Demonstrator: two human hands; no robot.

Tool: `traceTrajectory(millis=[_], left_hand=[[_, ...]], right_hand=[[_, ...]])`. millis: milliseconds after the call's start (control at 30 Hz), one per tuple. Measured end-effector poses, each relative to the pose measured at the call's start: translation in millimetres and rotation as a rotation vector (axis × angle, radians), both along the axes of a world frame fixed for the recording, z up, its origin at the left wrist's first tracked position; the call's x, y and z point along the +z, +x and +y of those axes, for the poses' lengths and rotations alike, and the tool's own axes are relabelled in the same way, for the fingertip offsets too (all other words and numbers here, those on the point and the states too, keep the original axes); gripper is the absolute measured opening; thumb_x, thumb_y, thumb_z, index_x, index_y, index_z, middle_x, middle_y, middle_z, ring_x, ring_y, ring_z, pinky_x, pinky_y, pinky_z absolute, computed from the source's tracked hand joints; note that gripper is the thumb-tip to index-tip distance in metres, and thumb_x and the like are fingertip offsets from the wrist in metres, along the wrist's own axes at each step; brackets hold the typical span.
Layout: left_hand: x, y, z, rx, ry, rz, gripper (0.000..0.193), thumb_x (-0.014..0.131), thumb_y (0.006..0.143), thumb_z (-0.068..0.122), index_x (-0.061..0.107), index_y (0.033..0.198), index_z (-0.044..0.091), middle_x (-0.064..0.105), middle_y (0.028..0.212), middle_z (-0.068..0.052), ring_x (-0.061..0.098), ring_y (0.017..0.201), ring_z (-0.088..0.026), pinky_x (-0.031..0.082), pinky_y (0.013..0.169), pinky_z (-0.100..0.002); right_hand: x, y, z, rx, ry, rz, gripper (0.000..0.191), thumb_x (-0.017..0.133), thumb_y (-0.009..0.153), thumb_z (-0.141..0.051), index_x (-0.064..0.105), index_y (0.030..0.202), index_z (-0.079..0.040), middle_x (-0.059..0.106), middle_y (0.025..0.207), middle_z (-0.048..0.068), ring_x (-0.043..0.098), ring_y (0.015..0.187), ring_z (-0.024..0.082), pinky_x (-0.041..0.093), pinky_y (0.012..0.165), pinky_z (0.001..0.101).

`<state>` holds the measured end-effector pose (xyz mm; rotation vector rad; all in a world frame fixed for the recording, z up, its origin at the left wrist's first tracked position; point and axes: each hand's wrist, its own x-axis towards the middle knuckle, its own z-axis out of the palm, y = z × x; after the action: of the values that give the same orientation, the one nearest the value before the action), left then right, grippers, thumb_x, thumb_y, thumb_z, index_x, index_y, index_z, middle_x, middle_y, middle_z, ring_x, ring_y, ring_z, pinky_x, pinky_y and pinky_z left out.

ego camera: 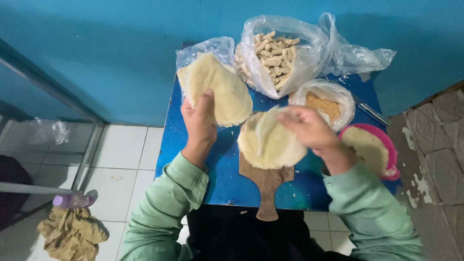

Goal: The person stretches and flattens pieces of dough by hand over a small wooden board on a blue table, pressing each piece into a flat round and setting it aside. They then hold a flattened dough round steady and cut it into smaller pieces with a knife, with a bag of already formed dough pieces nearby.

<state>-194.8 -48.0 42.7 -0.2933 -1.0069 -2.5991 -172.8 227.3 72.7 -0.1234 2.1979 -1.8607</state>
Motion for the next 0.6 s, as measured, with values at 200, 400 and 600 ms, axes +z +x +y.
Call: traceTrajectory(millis=[200,400,600], left_hand=[[3,2,4,-0.017,-0.033,-0.037,0.038,0.062,0.100,0.004,0.059,0.137,-0.005,0.069,0.130,-0.013,0.068,0.115,-0.022,0.055,0.101,-0.036],[19,15,-16,-0.266,-0.149,-0.174,0.038,0.059,0.095,0.002,0.062,0.132,-0.004,0.071,0.123,-0.012,0.070,0.109,-0.023,0.056,0.097,-0.038],[23,75,-61,-0.732,-0.816,-0.146,0.036,0.060,0.093,0.008,0.066,0.127,-0.002,0.074,0.115,-0.009,0.068,0.104,-0.017,0.056,0.092,-0.034]], right_hand=[[-28,-10,-14,0.116,0.278,0.197,0.031,0.074,0.091,-0.017,0.068,0.118,-0.002,0.073,0.102,-0.002,0.065,0.093,0.005,0.054,0.081,0.0245],[-24,-8,-5,0.059,0.430,0.236,0.042,0.074,0.091,-0.016,0.068,0.132,-0.008,0.069,0.100,0.010,0.061,0.093,0.012,0.053,0.085,0.0300],[-24,-6,-11,0.049,0.540,0.506,0.040,0.078,0.087,-0.020,0.068,0.122,-0.004,0.073,0.115,0.016,0.071,0.107,0.025,0.054,0.090,0.0356]])
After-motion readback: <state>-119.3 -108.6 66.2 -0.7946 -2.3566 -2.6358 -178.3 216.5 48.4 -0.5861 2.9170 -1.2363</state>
